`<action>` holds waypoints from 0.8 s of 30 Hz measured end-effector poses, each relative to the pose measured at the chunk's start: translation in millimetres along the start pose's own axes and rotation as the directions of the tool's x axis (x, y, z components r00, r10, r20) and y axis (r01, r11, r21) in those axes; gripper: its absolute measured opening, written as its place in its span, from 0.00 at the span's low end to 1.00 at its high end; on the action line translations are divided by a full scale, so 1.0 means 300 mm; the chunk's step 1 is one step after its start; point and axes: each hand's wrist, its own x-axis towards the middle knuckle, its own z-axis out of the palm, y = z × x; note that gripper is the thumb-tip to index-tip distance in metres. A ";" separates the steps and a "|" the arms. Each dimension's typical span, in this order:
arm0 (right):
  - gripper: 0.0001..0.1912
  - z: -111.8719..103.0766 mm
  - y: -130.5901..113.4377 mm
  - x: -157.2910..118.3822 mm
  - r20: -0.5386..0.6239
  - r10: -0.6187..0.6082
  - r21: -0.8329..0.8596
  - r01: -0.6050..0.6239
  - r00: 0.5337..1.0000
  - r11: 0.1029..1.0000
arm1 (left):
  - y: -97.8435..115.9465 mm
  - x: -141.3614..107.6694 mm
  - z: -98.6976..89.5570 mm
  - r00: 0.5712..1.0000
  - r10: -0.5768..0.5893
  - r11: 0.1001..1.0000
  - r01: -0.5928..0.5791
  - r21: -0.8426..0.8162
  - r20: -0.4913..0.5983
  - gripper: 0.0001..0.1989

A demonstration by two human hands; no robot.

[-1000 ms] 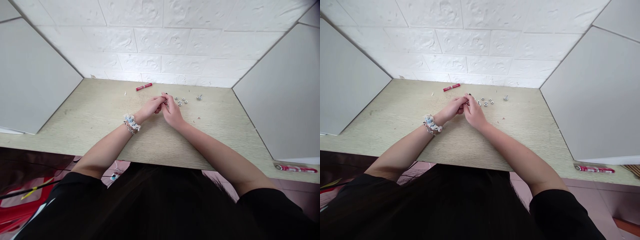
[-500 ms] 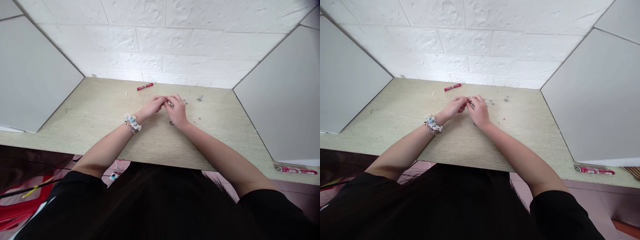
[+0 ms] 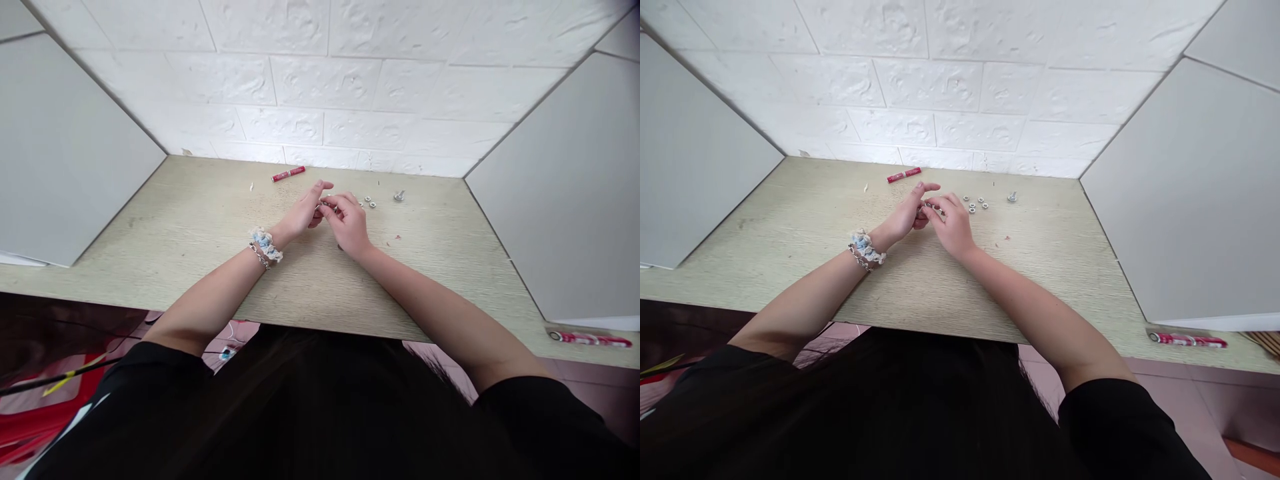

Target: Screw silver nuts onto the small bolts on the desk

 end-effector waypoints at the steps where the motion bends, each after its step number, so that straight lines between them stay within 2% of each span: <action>1: 0.06 0.001 -0.001 0.000 0.009 0.008 0.007 -0.008 1.000 1.000 | 0.000 0.000 -0.002 1.000 0.006 1.000 -0.006 0.005 0.001 0.23; 5: 0.05 0.000 -0.001 0.003 0.052 0.019 0.011 -0.020 0.998 1.000 | -0.014 0.009 -0.012 0.999 0.044 0.997 -0.044 0.057 0.001 0.24; 9: 0.05 0.000 -0.003 0.000 0.081 0.000 -0.027 0.002 0.997 1.000 | -0.042 0.026 -0.022 0.993 0.120 0.975 -0.119 0.185 0.008 0.26; 13: 0.04 -0.003 -0.004 0.001 0.101 -0.044 -0.047 0.049 0.994 0.998 | -0.059 0.030 -0.030 0.971 0.239 0.905 -0.216 0.365 -0.018 0.32; 16: 0.05 -0.009 0.001 0.008 0.150 -0.040 -0.082 0.053 0.988 0.995 | -0.052 0.018 -0.034 0.947 0.321 0.819 -0.283 0.500 0.010 0.31; 20: 0.05 -0.011 0.008 0.012 0.202 0.016 -0.123 0.009 0.979 0.992 | -0.033 -0.002 -0.032 0.948 0.311 0.741 -0.287 0.606 0.069 0.29; 24: 0.03 -0.004 0.012 0.007 0.215 0.029 -0.111 -0.006 0.976 0.994 | -0.025 -0.013 -0.024 0.949 0.307 0.774 -0.290 0.563 0.067 0.26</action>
